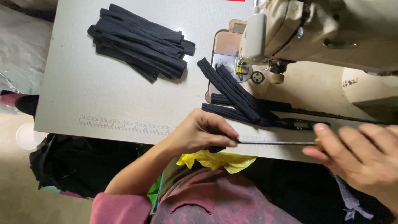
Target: Turning sewn fabric tubes inside out using a manual turning tool on a sewing table.
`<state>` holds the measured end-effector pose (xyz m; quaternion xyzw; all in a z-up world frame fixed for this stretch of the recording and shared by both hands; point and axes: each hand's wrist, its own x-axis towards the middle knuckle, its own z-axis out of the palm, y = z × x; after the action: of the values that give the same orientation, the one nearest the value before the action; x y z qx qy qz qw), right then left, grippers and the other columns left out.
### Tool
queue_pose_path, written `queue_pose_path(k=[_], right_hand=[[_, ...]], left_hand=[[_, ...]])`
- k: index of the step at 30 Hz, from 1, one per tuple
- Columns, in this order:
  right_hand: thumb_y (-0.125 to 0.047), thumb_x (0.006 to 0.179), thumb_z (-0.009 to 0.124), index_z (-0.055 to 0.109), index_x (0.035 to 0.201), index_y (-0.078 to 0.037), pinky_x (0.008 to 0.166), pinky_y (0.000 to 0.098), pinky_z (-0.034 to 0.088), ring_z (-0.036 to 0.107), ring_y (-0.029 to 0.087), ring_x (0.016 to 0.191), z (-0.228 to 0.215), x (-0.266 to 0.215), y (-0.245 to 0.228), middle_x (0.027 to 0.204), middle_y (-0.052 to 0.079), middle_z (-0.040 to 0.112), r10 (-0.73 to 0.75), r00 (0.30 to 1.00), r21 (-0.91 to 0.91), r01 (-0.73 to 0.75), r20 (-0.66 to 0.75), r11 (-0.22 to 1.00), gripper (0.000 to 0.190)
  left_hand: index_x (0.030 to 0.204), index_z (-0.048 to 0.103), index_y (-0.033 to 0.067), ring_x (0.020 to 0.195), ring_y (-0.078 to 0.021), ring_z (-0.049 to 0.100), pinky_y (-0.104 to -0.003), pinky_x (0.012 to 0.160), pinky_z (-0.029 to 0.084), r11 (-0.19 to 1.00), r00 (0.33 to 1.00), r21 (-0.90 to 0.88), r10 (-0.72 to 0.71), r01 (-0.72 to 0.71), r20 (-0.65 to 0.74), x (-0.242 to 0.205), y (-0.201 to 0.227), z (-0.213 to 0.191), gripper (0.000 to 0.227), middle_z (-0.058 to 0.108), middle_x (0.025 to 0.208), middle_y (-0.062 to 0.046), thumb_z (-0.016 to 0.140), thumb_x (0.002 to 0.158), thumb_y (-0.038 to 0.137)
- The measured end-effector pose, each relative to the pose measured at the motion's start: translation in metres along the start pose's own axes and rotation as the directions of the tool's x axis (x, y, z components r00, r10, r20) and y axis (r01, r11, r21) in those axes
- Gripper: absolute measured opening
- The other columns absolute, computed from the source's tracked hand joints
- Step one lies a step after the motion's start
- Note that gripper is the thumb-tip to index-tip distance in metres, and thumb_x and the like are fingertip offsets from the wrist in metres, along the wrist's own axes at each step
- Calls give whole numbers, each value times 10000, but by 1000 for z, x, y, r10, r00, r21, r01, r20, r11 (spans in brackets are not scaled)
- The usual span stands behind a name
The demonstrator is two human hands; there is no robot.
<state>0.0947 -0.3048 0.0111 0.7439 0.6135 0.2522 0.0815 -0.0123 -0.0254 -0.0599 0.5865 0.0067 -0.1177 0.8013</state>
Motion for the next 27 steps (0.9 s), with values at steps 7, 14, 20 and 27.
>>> queue_pose_path(k=[7,14,20,27], right_hand=[[-547,831,515,614,1016,-233,629,279,454,615,119,713,-6,17,2,760,-63,619,81,982,-136,-58,172,989,377],[-498,819,564,635,976,-183,649,303,460,601,147,716,-2,2,-3,766,-41,608,135,984,31,-139,114,990,359],[-535,828,525,645,955,-236,626,275,456,595,119,666,6,0,-9,709,-75,595,136,982,-21,-134,134,991,346],[-488,828,542,651,942,-218,584,264,387,568,111,627,26,3,-20,710,-80,596,145,989,90,-148,43,985,313]], left_hand=[[949,648,16,789,-41,565,-158,724,487,955,986,258,163,-149,-34,-8,13,5,227,666,871,-51,657,749,122],[1050,551,6,824,-124,592,-214,749,486,973,995,-209,-99,96,-4,-10,-18,-6,330,627,902,-117,646,736,36],[780,680,15,609,-69,577,-152,535,470,978,977,30,-205,207,-64,-1,2,9,151,666,705,-66,710,682,126],[773,676,27,687,-75,608,-170,653,503,975,999,222,-34,25,39,3,5,17,162,673,733,-57,641,757,185]])
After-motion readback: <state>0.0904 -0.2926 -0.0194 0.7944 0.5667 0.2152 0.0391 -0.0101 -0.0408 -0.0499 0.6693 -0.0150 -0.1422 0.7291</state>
